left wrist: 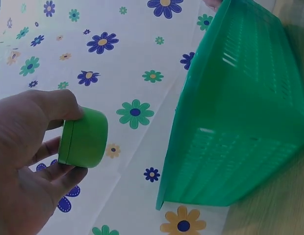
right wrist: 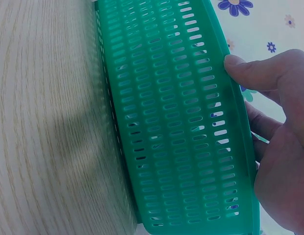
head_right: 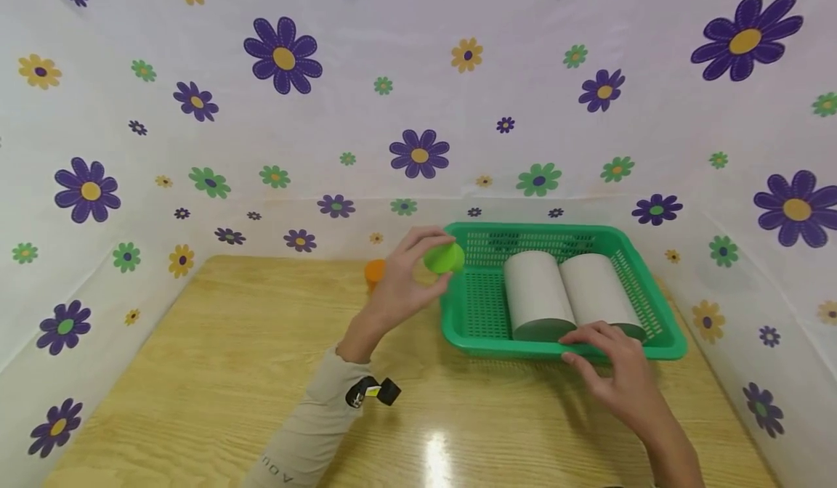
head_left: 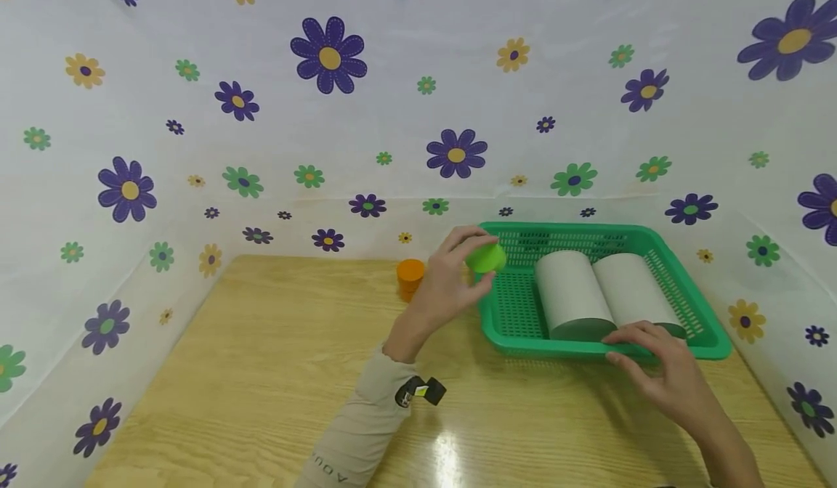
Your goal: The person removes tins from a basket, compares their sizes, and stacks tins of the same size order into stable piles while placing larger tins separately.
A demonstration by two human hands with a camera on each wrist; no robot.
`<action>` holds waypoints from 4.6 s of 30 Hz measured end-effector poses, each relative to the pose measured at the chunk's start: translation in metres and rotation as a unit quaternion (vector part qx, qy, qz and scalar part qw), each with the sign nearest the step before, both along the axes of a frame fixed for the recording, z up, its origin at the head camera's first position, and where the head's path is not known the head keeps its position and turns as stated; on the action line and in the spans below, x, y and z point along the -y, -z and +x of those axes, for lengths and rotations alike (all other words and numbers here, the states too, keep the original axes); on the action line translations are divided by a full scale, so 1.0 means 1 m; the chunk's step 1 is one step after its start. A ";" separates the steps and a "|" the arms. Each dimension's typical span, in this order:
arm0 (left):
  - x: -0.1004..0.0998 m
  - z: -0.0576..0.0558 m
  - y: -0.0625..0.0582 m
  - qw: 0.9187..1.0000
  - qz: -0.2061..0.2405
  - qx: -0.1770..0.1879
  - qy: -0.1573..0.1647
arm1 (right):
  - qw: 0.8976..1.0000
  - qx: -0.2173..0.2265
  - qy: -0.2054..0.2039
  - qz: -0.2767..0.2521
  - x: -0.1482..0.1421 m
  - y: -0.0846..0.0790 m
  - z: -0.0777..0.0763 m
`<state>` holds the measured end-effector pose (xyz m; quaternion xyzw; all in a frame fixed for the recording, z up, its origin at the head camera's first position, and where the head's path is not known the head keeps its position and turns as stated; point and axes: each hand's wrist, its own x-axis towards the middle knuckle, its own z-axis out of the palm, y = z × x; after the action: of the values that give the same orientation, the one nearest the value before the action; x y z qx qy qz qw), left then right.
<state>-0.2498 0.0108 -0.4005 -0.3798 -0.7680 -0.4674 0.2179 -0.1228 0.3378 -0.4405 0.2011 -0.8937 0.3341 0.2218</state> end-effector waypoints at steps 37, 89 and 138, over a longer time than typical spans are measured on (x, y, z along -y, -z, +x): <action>0.068 0.003 -0.001 0.980 0.159 0.104 -0.065 | 1.000 -0.004 0.000 0.000 -0.002 0.002 -0.001; 0.087 -0.017 0.054 0.967 0.167 0.176 -0.078 | 1.000 0.008 -0.004 -0.010 -0.002 0.000 -0.002; 0.054 -0.007 0.023 0.996 0.063 0.044 -0.050 | 1.000 0.000 0.001 -0.002 -0.002 0.002 0.000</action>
<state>-0.2564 -0.0433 -0.4239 -0.3052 -0.7643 -0.5194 0.2302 -0.1224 0.3400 -0.4427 0.1998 -0.8933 0.3357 0.2224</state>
